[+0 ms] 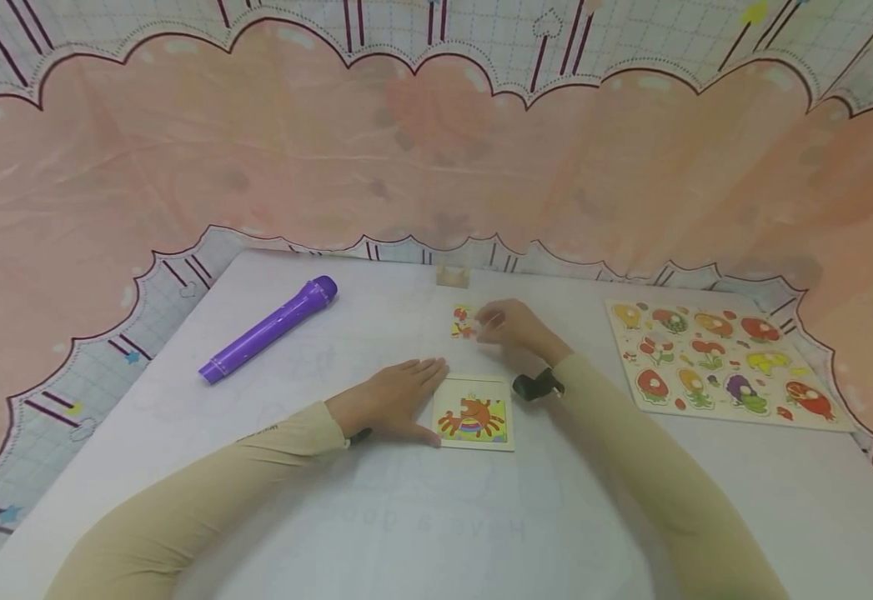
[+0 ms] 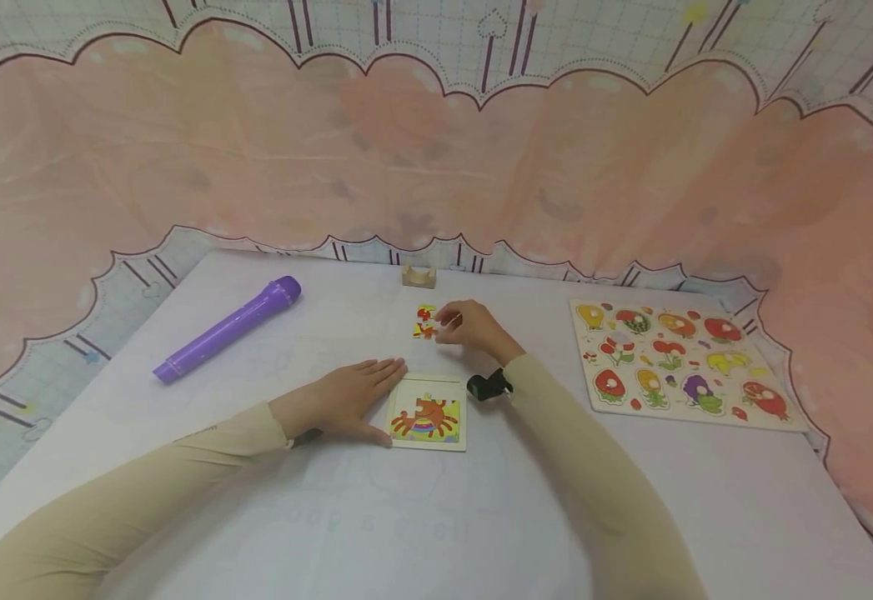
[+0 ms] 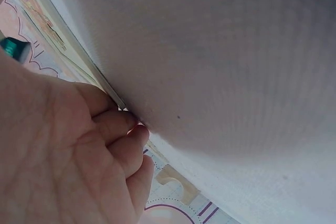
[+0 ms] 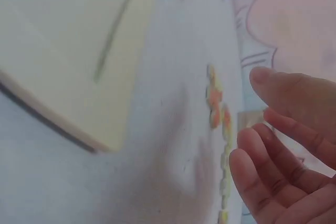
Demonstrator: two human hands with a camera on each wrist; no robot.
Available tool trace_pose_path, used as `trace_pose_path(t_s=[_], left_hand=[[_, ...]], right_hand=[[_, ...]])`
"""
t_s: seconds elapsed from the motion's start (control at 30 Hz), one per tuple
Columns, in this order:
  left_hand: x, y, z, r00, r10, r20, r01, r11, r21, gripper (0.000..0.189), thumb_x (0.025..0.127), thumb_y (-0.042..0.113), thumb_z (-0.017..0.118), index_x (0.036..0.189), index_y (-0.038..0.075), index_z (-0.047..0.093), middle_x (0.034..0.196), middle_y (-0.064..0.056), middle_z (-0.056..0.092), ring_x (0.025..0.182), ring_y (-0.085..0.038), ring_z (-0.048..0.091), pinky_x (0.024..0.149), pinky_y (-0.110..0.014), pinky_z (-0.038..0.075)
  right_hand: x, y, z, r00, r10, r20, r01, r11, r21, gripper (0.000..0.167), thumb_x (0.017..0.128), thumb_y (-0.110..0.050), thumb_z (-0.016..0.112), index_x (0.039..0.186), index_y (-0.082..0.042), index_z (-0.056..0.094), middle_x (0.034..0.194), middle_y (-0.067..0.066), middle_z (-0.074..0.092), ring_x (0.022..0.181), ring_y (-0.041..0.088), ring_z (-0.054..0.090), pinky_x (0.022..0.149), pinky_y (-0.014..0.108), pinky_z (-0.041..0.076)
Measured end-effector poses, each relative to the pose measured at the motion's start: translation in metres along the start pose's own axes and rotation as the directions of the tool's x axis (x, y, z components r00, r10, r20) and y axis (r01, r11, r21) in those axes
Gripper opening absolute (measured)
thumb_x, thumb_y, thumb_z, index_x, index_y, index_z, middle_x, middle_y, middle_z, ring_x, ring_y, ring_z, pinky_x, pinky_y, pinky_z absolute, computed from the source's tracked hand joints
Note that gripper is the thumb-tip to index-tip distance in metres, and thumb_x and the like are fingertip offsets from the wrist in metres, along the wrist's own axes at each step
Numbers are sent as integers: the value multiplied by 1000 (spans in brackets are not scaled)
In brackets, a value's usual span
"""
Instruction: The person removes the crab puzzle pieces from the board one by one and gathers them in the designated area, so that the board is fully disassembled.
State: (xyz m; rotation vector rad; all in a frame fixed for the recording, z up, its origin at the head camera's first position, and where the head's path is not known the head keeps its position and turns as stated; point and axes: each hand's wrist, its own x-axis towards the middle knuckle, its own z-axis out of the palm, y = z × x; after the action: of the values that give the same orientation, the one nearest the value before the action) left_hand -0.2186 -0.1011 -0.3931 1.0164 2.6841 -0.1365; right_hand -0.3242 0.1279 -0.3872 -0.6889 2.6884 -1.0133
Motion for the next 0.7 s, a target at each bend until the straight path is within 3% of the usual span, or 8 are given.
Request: trace_pose_path(t_s=[0.27, 0.5, 0.7], left_hand=[[-1, -1, 1, 1000, 15, -24, -15, 1000, -5, 109, 77, 76, 50, 150, 3, 15, 158, -12, 15, 146, -24, 18, 121, -37, 17], [-1, 0, 0, 999, 28, -27, -28, 999, -29, 108, 77, 73, 52, 150, 2, 16, 157, -13, 15, 146, -25, 18, 121, -37, 18], [-1, 0, 1, 999, 24, -27, -25, 1000, -8, 107, 78, 74, 51, 150, 1, 16, 157, -13, 16, 146, -25, 18, 121, -37, 18]], right_hand=[[-40, -11, 6, 992, -126, 27, 126, 992, 14, 33, 79, -12, 74, 108, 2, 65, 101, 15, 68, 91, 25, 65, 84, 34, 56], [-72, -15, 22, 989, -63, 133, 73, 995, -73, 36, 79, -19, 75, 111, -6, 65, 106, 7, 68, 96, 19, 61, 89, 35, 53], [-85, -20, 32, 982, -34, 186, 52, 995, -91, 38, 78, -23, 76, 111, -8, 65, 111, 5, 67, 105, 20, 60, 96, 39, 49]])
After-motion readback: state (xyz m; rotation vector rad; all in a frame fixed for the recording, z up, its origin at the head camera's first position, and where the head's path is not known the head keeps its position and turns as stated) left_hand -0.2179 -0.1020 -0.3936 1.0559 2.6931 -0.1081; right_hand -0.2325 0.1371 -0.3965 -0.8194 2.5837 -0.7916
